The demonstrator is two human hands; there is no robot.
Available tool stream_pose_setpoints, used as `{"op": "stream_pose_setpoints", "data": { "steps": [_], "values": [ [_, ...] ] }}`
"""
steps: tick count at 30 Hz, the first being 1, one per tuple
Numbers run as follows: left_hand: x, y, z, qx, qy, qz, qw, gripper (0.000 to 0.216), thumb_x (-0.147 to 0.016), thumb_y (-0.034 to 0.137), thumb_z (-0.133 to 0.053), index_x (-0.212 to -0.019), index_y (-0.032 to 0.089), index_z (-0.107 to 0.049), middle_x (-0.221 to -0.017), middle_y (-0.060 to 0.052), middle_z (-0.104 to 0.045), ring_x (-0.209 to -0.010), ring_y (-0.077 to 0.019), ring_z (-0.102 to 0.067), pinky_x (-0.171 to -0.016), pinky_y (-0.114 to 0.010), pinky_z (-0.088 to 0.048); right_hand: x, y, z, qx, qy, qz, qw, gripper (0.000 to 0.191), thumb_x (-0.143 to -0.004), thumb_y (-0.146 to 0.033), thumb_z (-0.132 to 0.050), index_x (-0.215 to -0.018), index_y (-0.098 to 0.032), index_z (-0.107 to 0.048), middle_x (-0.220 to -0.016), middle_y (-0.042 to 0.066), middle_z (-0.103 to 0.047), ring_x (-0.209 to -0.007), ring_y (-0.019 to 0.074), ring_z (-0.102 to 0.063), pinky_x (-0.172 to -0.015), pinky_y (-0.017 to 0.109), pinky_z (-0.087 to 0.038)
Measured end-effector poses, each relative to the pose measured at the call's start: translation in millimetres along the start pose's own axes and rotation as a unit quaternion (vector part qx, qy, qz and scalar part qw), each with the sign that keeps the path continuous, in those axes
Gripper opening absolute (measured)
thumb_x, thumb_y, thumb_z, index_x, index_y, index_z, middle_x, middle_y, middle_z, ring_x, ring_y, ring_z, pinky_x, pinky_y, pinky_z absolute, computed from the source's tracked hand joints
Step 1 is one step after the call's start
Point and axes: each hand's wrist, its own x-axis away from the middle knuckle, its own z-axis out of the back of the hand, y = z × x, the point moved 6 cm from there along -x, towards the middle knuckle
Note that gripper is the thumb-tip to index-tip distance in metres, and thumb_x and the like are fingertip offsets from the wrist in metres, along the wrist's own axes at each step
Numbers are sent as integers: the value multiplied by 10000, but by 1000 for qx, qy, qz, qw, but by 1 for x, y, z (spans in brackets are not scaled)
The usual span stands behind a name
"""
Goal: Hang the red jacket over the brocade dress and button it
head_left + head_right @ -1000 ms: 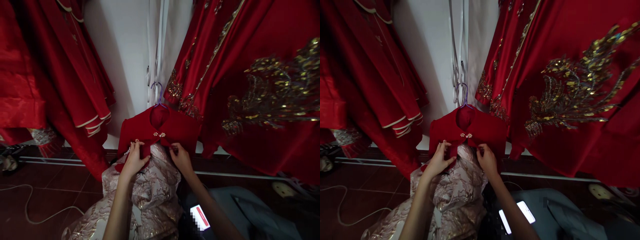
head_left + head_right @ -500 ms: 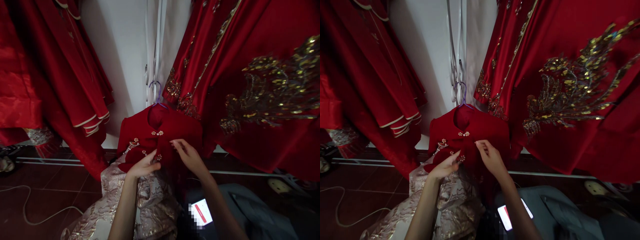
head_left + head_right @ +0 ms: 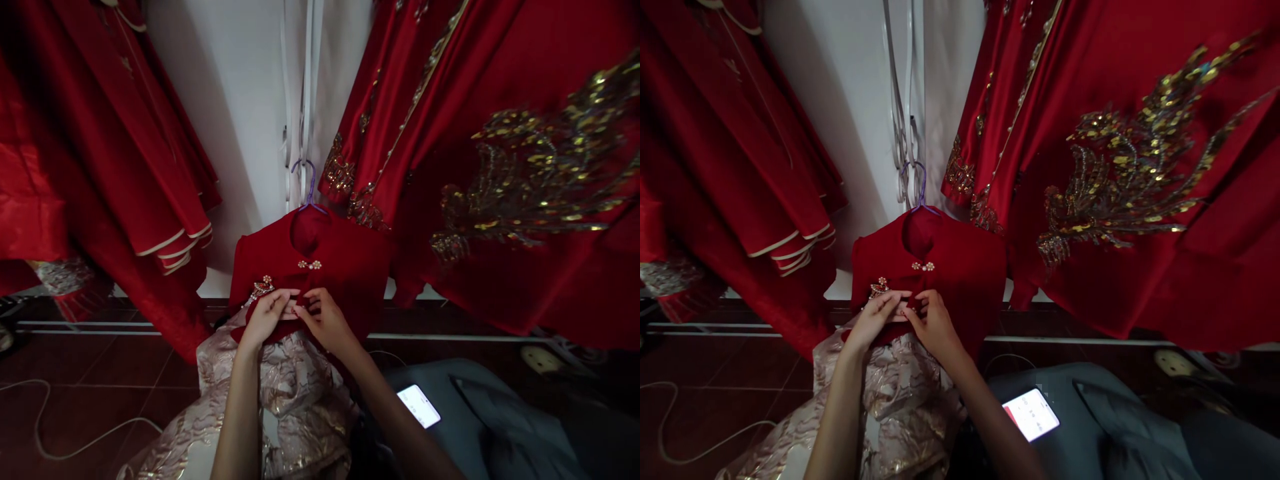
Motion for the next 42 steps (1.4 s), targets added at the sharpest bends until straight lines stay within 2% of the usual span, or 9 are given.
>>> {"op": "stream_pose_setpoints", "data": {
  "steps": [3,7,10,12,13,19,24,29,42],
  "values": [
    [2,1,1,-5,15,-3,1000,311,-718,358,-645,-959,162,-631,-692,-6,-625,-631,-108,-599,-640,-252,-527,0,4,-13,-18,-24,1,1000,299,-703,-320,-647,-935,-197,-506,-924,69,-564,-748,156,-580,-582,281,-538],
    [-3,0,7,-63,84,-75,992,215,-673,264,-664,-849,145,-630,-746,-30,-630,-670,-114,-594,-638,-235,-505,2,-2,-15,-14,-23,1,1000,278,-693,-298,-660,-915,-209,-518,-906,48,-584,-718,146,-580,-573,268,-517],
    [-2,2,25,-145,187,-143,961,199,-657,256,-673,-825,160,-623,-796,-33,-623,-731,-122,-584,-717,-257,-491,5,-9,-11,3,-23,13,1000,209,-701,-316,-668,-855,-217,-567,-788,7,-605,-626,127,-566,-554,252,-484],
    [1,1,40,-171,267,-162,935,254,-654,268,-680,-877,171,-603,-879,-43,-616,-783,-129,-580,-734,-265,-485,6,-13,-6,-2,-13,18,1000,181,-709,-345,-668,-821,-219,-601,-745,3,-610,-611,126,-568,-537,242,-471],
    [1,-1,45,-167,284,-160,931,284,-653,270,-682,-902,174,-586,-915,-49,-610,-809,-132,-582,-734,-265,-486,7,-14,-3,-10,-8,20,1000,168,-723,-357,-656,-811,-220,-617,-752,9,-618,-624,130,-575,-535,239,-471],
    [-8,-16,47,-81,244,-129,958,307,-645,219,-677,-903,166,-520,-943,-56,-597,-870,-133,-597,-769,-275,-495,-1,-17,-9,-54,-31,31,998,157,-780,-325,-583,-897,-229,-624,-844,29,-645,-711,141,-607,-561,236,-511],
    [-14,-21,45,-33,251,-116,960,281,-663,194,-640,-913,157,-518,-956,-69,-616,-857,-128,-619,-796,-289,-502,-36,-18,-26,-65,-11,55,996,247,-742,-301,-617,-961,-207,-549,-780,20,-615,-664,135,-606,-556,239,-513],
    [-16,-25,48,17,255,-99,962,327,-675,212,-637,-984,130,-568,-1014,-105,-648,-912,-148,-632,-869,-320,-487,-63,-12,-39,-35,-26,82,996,224,-741,-257,-600,-947,-199,-535,-771,7,-602,-663,122,-598,-589,244,-505],
    [-15,-25,51,32,275,-101,955,323,-685,260,-664,-979,127,-644,-1004,-99,-685,-917,-170,-647,-894,-345,-486,-60,-5,-44,-40,8,104,994,166,-781,-249,-549,-936,-204,-510,-826,22,-605,-712,126,-593,-612,241,-512]
  ]
}}
